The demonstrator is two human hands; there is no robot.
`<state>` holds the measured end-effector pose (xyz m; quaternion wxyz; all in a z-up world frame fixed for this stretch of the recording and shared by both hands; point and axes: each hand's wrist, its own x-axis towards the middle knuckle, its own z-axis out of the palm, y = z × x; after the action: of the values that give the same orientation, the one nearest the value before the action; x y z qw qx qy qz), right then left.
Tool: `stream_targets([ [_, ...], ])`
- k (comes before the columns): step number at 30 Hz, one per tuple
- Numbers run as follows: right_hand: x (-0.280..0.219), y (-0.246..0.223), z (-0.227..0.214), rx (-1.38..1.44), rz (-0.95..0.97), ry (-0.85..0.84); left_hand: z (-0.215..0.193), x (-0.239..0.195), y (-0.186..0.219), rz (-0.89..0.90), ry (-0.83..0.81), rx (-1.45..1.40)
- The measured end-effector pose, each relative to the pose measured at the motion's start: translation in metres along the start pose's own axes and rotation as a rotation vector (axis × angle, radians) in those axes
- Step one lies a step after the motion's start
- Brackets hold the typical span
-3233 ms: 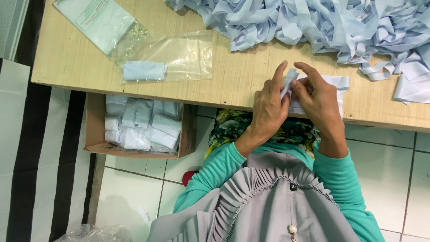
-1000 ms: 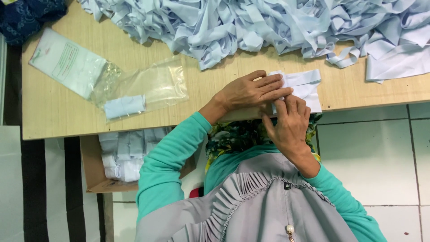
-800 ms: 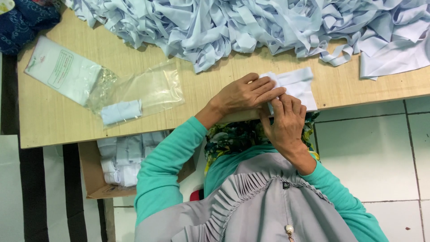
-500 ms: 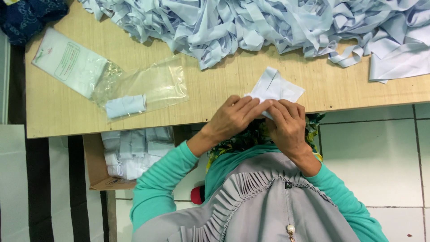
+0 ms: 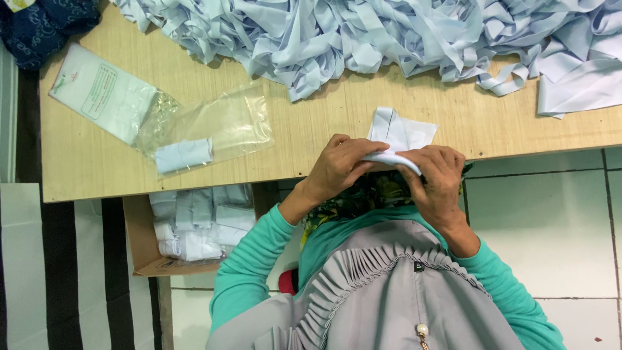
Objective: The person folds white fabric strips into small rectangles and places them into plastic bags before putting the bags into a cardboard box.
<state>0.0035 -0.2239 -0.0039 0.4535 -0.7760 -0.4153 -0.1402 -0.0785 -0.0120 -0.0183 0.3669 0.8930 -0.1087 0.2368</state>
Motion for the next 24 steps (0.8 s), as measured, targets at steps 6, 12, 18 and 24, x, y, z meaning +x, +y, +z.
stream_targets([
  [6, 0.012, -0.007, -0.007, 0.050, 0.160, -0.003, -0.013, 0.024, 0.011, -0.167, -0.037, -0.151],
  [12, 0.006, 0.015, -0.004, 0.011, 0.188, 0.030, -0.003, 0.038, 0.004, -0.279, -0.042, -0.215],
  [18, 0.008, 0.016, -0.003, -0.023, 0.199, 0.034, 0.018, 0.040, -0.001, -0.288, 0.065, -0.124],
  [24, 0.012, 0.021, 0.001, -0.112, 0.168, 0.044, 0.034, 0.038, -0.005, -0.294, 0.180, 0.014],
])
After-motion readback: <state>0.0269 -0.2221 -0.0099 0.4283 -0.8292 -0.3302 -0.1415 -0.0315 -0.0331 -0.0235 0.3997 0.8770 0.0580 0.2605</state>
